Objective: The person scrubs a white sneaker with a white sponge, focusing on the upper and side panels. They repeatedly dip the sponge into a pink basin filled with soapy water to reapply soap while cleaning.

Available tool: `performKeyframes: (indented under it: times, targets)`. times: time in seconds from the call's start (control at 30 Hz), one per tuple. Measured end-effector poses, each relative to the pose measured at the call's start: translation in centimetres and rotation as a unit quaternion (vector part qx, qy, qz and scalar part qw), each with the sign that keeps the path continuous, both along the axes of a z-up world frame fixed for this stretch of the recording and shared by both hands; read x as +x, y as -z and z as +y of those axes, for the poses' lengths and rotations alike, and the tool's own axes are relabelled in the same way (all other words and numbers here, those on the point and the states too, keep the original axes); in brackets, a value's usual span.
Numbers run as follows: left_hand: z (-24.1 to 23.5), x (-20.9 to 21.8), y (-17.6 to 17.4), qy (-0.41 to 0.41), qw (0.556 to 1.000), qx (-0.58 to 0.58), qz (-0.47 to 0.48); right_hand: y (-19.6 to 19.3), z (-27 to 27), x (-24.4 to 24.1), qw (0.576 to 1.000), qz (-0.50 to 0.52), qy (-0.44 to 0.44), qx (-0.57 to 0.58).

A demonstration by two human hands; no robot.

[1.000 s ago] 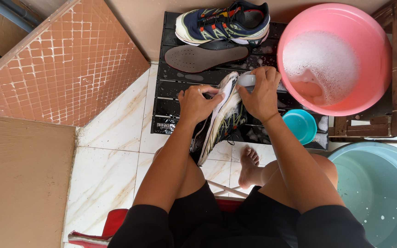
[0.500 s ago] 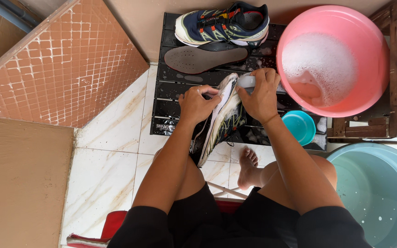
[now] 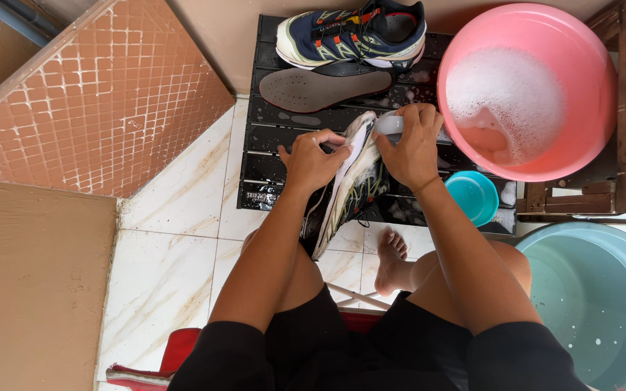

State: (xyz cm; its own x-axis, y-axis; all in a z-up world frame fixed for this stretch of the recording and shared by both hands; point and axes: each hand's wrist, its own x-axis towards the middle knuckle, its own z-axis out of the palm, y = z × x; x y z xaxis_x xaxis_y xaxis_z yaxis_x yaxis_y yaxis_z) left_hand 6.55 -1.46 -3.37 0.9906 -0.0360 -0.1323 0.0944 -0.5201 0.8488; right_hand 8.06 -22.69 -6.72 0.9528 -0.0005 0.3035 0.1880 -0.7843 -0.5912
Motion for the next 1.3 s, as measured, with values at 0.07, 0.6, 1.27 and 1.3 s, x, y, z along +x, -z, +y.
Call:
performKeyframes:
  times: [0.07,0.6,1.27,1.3]
  targets:
    - [0.3,0.0,-0.1,0.006,1.000,-0.011,0.002,0.1,-0.1,0.0,1.000,-0.002,0.000,0.003]
    - [1.6,-0.9,-2.7,0.058,0.997,-0.024,0.041,-0.1,0.1,0.6,0.998,-0.050,-0.015,0.039]
    - [1.3,-0.5,1.2,0.075,0.991,0.101,-0.033,-4.1,1.6,0.5,0.958,-0.067,-0.278,0.011]
    - [1.3,-0.8,-0.2,0.073,0.992,0.091,-0.040,-4.0,0.9,0.9,0.961,-0.076,-0.264,-0.007]
